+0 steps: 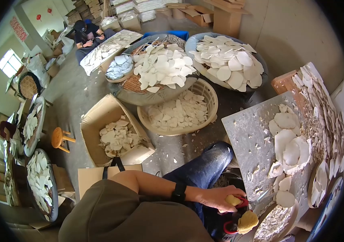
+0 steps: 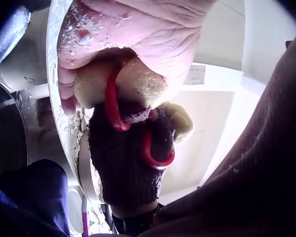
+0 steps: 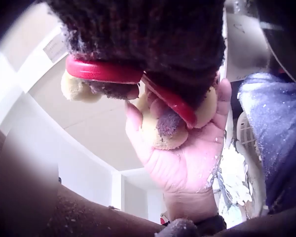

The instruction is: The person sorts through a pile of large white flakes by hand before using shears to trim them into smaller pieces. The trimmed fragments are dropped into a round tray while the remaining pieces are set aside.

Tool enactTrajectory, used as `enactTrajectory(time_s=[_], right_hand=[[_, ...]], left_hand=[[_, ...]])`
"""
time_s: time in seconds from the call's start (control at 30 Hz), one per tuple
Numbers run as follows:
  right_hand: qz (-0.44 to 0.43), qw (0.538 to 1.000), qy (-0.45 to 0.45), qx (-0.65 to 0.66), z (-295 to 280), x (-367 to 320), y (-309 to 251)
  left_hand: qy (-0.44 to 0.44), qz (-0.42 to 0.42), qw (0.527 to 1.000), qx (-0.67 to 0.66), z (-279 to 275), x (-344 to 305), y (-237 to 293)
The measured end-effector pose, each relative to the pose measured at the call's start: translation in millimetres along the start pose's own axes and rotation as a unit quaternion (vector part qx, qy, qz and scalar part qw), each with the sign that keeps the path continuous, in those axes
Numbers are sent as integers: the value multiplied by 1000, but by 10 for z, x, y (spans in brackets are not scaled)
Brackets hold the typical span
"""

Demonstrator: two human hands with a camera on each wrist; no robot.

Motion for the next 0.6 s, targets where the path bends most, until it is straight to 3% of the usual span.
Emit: enactTrajectory(time_s=[0.3,0.4,0.5,0.6], right_hand=[[-47,997,35,43,-196,264,-354],[-49,997,33,48,-216,284,-376],[-42,998,14,45,-106,290,-329],[-41,998,-2,42,-25,306,-322]], left_hand=[[-91,-16,971,-220,122,-70,53],[-117,-30,968,-219,146,-79,72],[-74,62,993,-62,164,-41,-97],[-23,97,994,-52,156,-45,-20]])
Point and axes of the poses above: each hand's wrist, its own x-axis towards the middle knuckle, its own z-axis out of the palm, y = z × x, the point moved 5 cm from there along x, towards the middle knuckle, and after that the axes turned 9 degrees about y, right-handed, at the moved point
